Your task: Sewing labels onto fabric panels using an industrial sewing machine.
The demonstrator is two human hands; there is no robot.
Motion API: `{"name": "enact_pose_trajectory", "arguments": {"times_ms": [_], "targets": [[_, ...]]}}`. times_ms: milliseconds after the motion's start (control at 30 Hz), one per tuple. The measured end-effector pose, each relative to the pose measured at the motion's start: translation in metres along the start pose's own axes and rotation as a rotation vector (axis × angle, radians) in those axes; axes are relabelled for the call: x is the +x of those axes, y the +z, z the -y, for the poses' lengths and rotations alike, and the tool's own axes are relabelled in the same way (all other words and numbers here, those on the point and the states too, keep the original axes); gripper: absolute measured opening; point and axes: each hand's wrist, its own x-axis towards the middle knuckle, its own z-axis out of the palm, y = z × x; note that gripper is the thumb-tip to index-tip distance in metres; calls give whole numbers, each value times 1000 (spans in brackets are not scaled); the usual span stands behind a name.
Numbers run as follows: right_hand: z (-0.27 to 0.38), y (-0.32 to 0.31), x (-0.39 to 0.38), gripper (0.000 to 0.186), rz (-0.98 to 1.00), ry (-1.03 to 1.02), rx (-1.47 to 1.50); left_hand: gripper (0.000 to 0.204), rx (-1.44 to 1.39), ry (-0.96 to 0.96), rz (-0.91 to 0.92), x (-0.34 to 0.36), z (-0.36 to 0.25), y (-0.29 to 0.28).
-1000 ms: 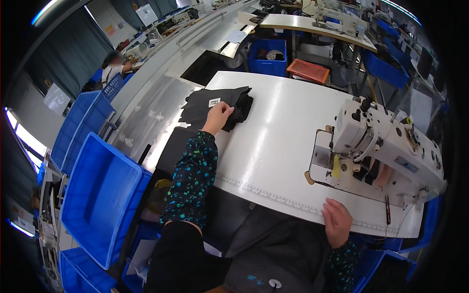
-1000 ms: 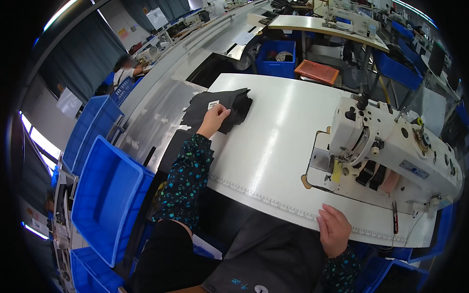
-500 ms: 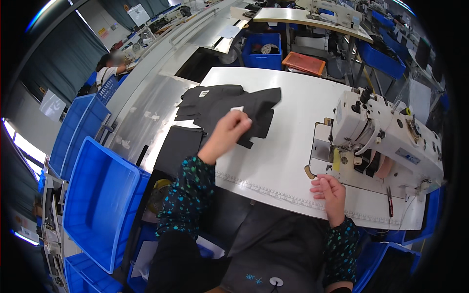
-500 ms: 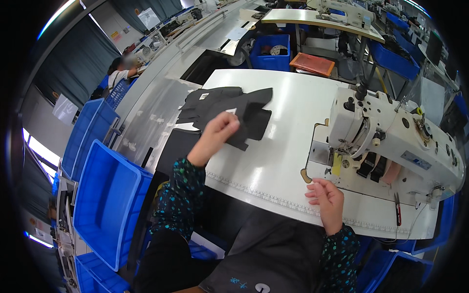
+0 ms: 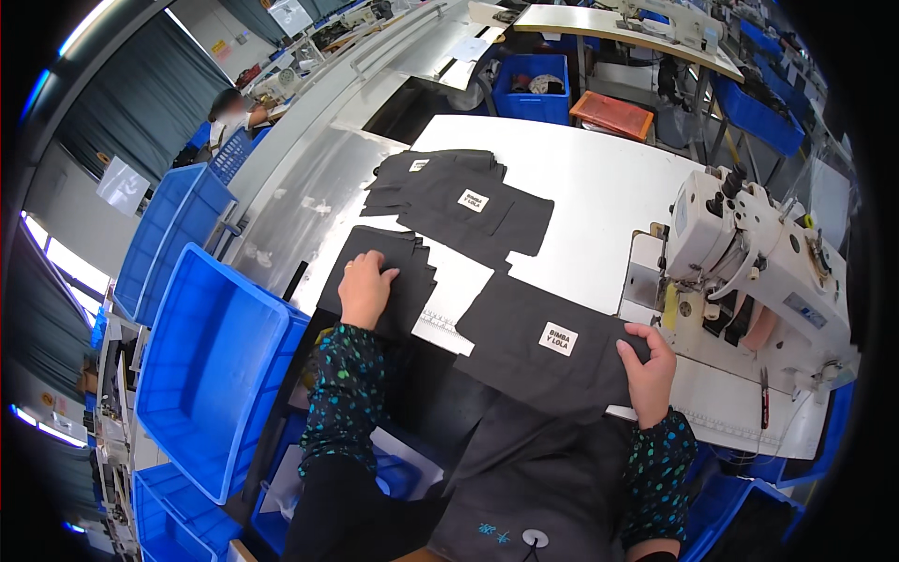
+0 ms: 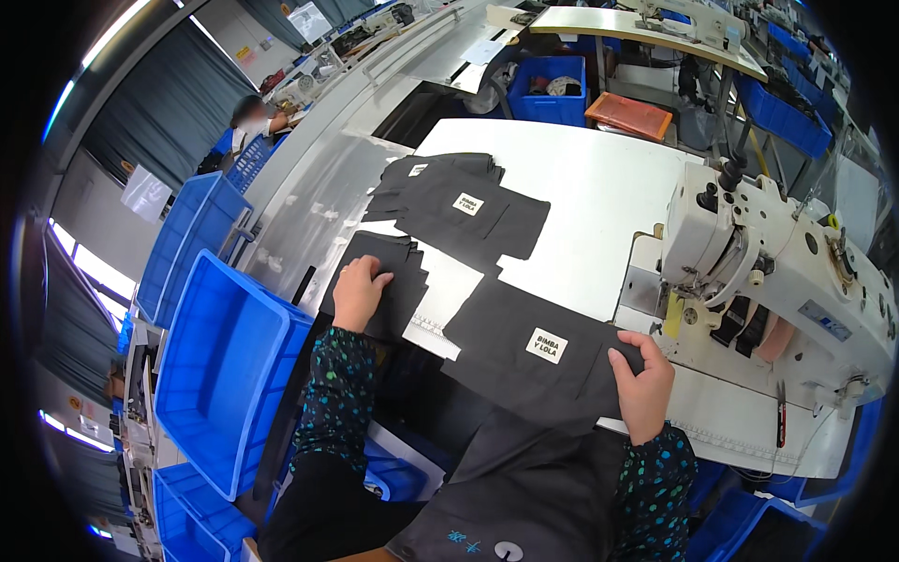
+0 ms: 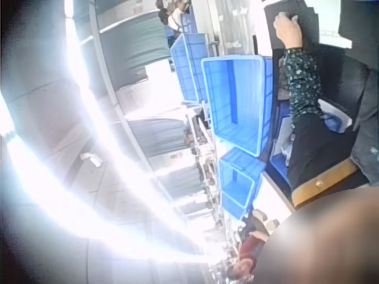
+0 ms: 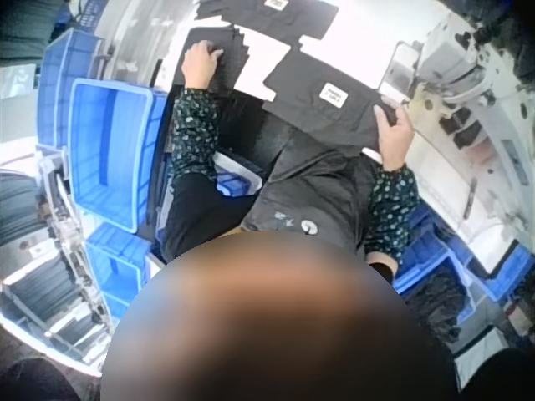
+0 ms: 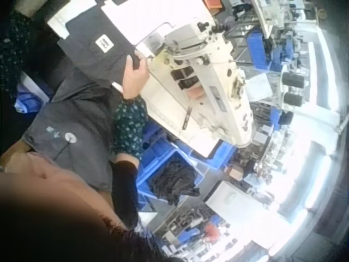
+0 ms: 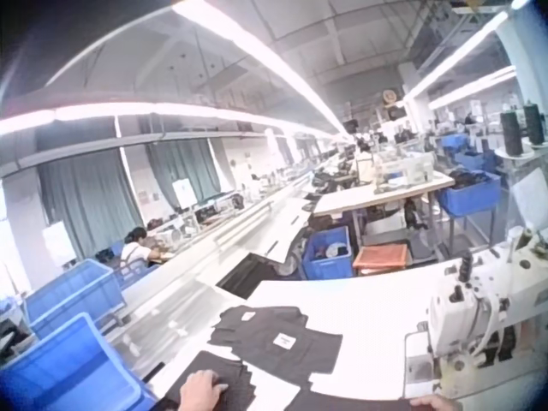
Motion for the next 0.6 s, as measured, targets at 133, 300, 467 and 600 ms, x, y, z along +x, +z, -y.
{"name": "enact_pose_trajectory", "arguments": {"times_ms": [133,300,467,600], "targets": [[4,-6,-2,20,73,1,-63,24,-319,0,87,20,46,27],[2,-10,-4,15,102,-16,-51,24,-694,-56,57,29,60,35],[-3,-6,-1,11,56,3,6,24,-238,348,-316,17,43,35],[-3,-3,1,9,-18,12,46,19,-554,64,151,24,47,20]]}}
